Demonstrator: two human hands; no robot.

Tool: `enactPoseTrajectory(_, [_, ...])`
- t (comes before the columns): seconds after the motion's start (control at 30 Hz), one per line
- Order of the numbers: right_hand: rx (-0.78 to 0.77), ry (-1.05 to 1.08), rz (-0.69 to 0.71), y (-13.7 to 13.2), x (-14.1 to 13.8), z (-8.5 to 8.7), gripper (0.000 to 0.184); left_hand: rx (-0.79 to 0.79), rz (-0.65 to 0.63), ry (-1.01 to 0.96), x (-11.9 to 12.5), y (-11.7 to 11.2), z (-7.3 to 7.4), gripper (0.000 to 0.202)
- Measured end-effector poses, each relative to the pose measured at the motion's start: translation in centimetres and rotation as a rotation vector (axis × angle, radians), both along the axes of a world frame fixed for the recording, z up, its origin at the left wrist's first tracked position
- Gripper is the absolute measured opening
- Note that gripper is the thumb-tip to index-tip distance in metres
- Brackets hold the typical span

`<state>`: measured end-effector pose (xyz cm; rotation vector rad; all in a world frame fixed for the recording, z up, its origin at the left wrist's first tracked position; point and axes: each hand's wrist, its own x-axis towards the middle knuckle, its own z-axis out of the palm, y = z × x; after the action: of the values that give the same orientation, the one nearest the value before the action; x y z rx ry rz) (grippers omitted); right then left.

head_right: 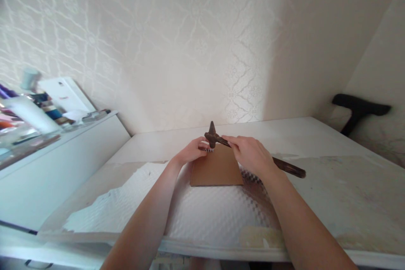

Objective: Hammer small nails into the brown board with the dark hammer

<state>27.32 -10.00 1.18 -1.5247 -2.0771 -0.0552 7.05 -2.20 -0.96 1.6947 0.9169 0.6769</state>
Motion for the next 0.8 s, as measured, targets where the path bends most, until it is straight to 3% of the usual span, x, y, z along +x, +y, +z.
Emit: enactPoseTrajectory(0.8, [-0.003,0.011,0.012,0.2,0.07,-0.18,0.035,0.06,-0.01,0.02,-0.19,0.17,-0.25,0.043])
